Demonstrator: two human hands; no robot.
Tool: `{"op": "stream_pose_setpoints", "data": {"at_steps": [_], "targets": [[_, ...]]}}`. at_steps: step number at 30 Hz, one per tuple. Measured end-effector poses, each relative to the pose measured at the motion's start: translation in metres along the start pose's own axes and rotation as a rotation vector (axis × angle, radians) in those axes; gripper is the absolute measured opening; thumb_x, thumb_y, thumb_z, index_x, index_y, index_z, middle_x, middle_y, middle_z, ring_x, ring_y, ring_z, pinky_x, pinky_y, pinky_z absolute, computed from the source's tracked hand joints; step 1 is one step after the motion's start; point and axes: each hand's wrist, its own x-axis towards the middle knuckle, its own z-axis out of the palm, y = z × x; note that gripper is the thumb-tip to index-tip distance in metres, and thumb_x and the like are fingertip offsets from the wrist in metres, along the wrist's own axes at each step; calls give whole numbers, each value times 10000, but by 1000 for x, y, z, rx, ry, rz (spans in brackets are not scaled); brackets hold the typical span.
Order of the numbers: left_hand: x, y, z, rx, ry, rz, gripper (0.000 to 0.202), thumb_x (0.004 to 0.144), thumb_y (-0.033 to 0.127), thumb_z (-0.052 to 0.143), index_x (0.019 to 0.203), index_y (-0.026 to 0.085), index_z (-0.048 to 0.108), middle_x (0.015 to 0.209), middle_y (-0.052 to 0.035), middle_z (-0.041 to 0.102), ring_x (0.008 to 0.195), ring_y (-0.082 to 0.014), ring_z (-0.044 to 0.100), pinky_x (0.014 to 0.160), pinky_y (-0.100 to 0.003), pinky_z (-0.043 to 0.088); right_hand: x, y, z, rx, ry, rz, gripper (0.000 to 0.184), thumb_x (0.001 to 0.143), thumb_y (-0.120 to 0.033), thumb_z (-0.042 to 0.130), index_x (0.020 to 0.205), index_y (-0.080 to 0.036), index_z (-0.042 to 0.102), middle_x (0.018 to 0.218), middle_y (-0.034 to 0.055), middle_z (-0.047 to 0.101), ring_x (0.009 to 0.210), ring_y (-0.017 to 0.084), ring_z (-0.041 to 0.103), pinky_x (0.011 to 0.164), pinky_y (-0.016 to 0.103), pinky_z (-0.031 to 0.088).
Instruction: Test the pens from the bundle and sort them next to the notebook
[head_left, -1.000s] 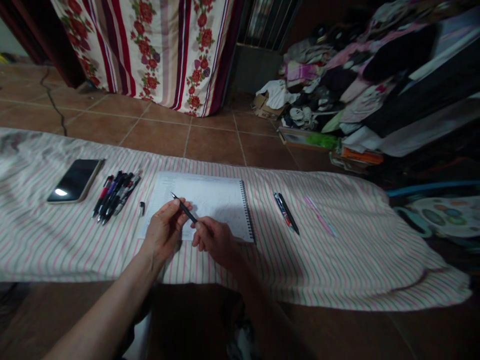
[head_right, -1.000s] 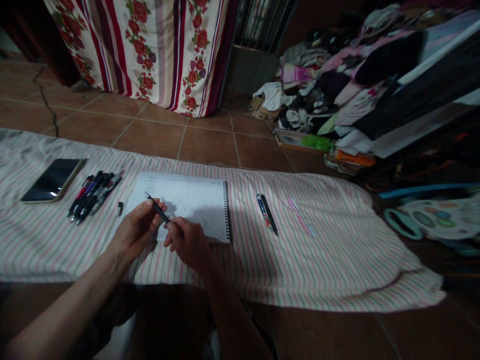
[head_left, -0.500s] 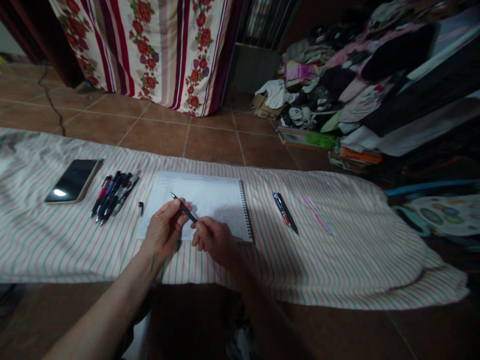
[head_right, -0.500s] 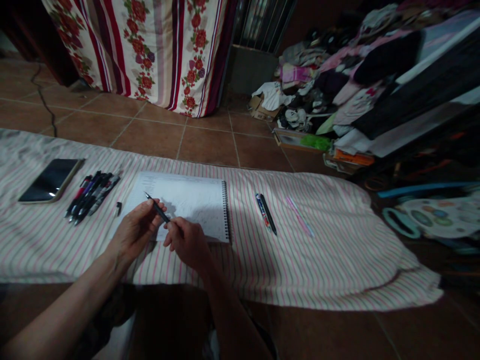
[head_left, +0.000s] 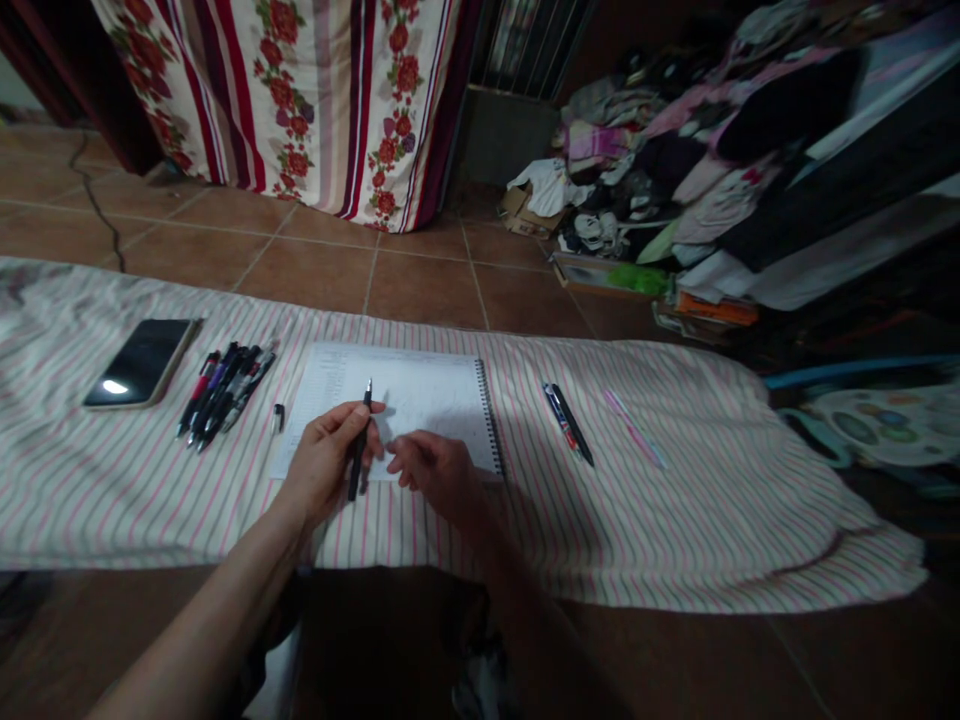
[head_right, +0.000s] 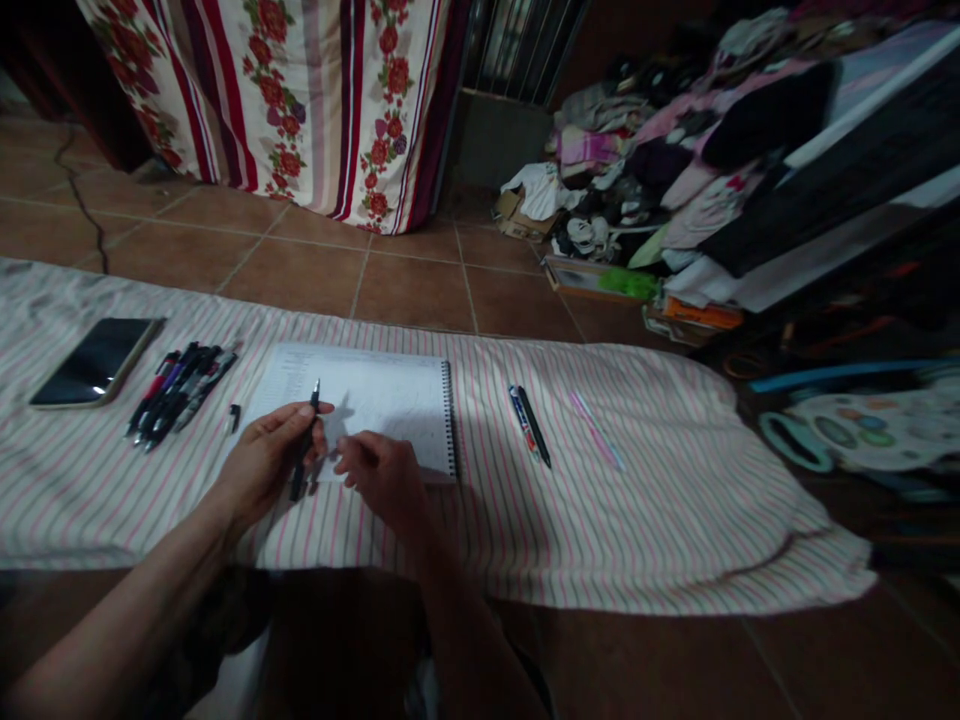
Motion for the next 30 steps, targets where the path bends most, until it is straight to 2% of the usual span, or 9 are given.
{"op": "stream_pose_setpoints", "data": {"at_steps": [3, 6, 9, 14, 17, 23, 30], "targets": [[0, -2, -1, 214, -31, -5, 215, 712, 304, 655, 814, 115, 669, 481, 15, 545, 397, -71, 418, 403, -186, 290, 6, 8, 0, 163, 129, 63, 228, 796, -371, 508, 758, -179, 624, 611, 3, 637, 457, 77, 525, 429, 184, 423], [0, -10, -1, 321, -14, 35, 150, 696, 248, 652, 801, 144, 678, 477, 23, 539, 425, -98, 436, 441, -210, 308, 11, 13, 3, 260, 236, 91, 210, 746, -375, 566, 786, -179, 631, 623, -2, 623, 469, 71, 502, 443, 188, 434], [-1, -16, -1, 462, 31, 142, 113, 685, 200, 643, 794, 201, 675, 540, 14, 588, 495, -132, 493, 504, -228, 338, 12, 14, 6, 311, 293, 135, 220, 707, -367, 607, 807, -173, 635, 582, -19, 583, 474, 72, 488, 457, 195, 438], [-4, -17, 1, 751, 22, 328, 96, 700, 215, 631, 785, 243, 666, 612, -5, 616, 559, -164, 512, 558, -241, 337, 13, 12, 7, 343, 328, 169, 221, 667, -366, 645, 744, -162, 610, 541, -39, 533, 452, 64, 455, 454, 200, 421], [-5, -19, 2, 761, 49, 366, 118, 669, 232, 666, 784, 252, 678, 682, -18, 640, 622, -186, 532, 610, -251, 353, 14, 12, 6, 336, 349, 167, 230, 650, -376, 659, 714, -166, 593, 526, -46, 515, 450, 67, 444, 444, 200, 410], [-5, -22, 6, 679, 105, 348, 115, 623, 228, 700, 733, 261, 698, 714, -25, 659, 699, -212, 559, 684, -262, 382, 12, 6, 3, 349, 325, 193, 224, 660, -377, 658, 684, -162, 597, 527, -43, 506, 476, 74, 437, 462, 202, 396], [-5, -25, 12, 777, 80, 356, 104, 701, 218, 635, 771, 239, 710, 645, -28, 663, 605, -189, 571, 608, -267, 386, 9, 0, 0, 373, 332, 182, 212, 695, -361, 633, 735, -154, 648, 568, -26, 540, 500, 74, 434, 495, 210, 390]]}}
